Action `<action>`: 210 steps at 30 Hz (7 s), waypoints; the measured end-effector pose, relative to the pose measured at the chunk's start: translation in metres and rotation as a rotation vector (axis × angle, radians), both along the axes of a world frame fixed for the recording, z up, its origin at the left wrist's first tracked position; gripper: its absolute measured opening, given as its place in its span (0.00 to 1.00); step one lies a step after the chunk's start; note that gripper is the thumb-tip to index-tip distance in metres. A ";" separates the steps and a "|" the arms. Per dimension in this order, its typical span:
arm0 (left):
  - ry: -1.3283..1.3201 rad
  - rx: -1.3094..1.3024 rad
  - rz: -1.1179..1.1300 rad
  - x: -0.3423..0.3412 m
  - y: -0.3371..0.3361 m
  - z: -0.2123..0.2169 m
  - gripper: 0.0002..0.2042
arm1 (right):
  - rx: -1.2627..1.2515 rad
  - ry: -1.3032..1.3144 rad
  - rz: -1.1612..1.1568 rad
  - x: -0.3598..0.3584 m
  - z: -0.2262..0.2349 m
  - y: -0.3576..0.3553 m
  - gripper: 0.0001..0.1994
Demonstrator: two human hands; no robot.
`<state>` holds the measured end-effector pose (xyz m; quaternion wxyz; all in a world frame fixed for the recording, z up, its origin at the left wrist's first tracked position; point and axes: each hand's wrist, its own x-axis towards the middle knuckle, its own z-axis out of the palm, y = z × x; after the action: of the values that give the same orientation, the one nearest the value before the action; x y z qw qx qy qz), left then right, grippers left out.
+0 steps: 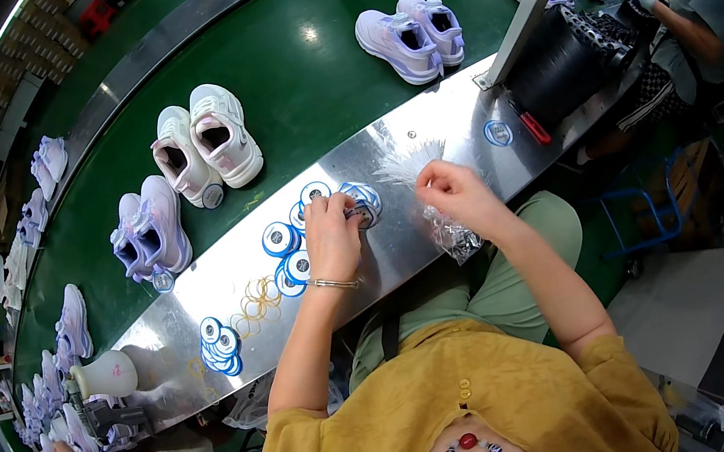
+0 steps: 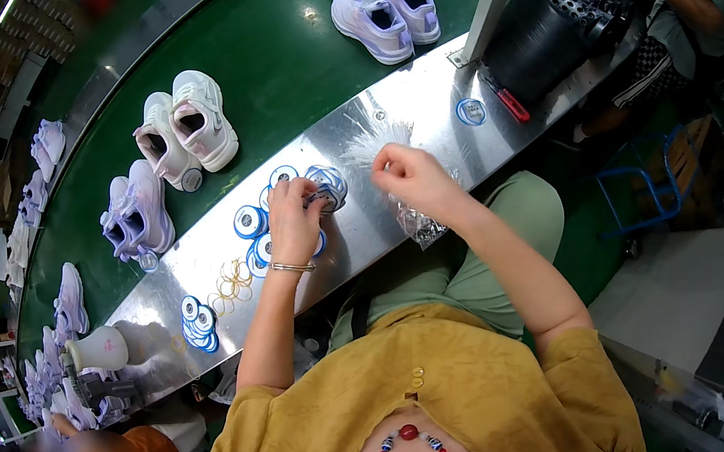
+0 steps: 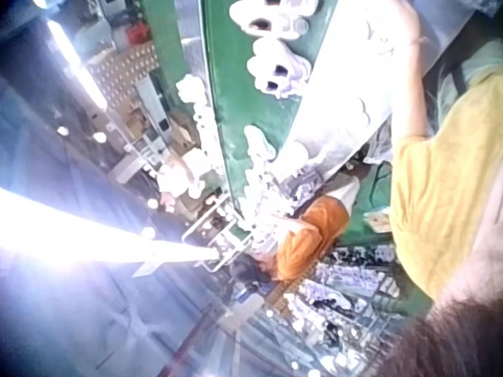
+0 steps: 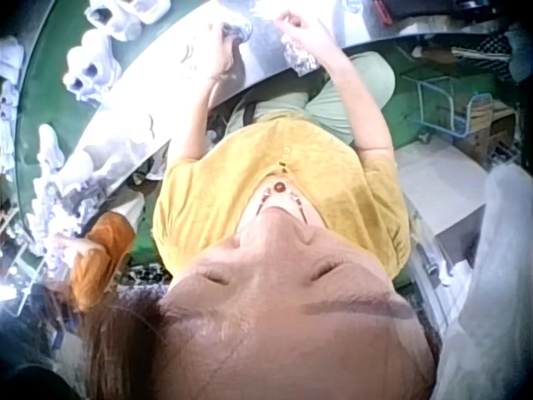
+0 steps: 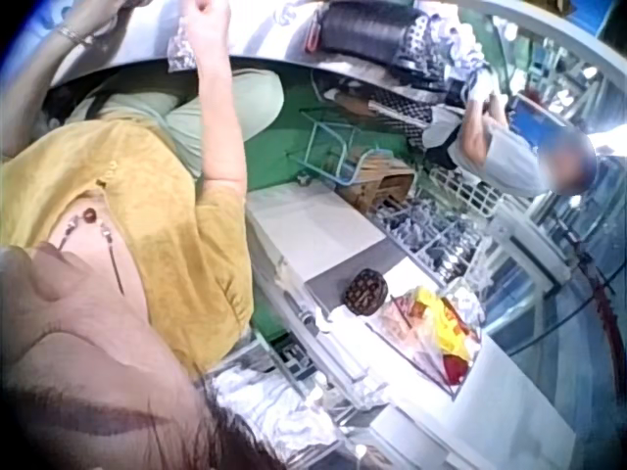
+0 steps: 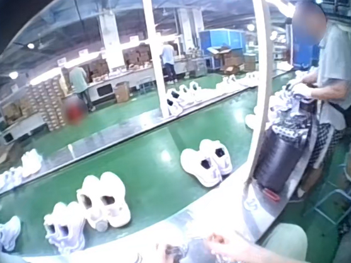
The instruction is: The person attaches small circular blue and white components to the tongue area of white sneakers on a moving conveyor belt. They repeatedly pick up a component, place it on a shoe, and then move the shoe forward on the belt.
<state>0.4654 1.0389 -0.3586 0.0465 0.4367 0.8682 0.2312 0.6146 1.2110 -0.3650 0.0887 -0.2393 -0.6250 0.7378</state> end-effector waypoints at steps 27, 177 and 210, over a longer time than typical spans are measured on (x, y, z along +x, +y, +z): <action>-0.917 0.476 0.282 0.009 0.021 0.004 0.06 | 0.289 0.050 -0.089 -0.035 -0.002 -0.011 0.08; 0.498 -0.184 -0.221 -0.064 0.376 -0.021 0.16 | -0.067 0.318 -0.430 -0.175 0.043 0.378 0.05; 0.287 -0.174 -0.068 -0.133 0.249 0.016 0.12 | 0.619 -0.508 -0.802 -0.443 -0.061 0.634 0.21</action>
<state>0.3319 1.2883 -0.3422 -0.0325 0.4885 0.8674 0.0888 0.1714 1.8451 -0.4258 0.2749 -0.5906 -0.6741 0.3482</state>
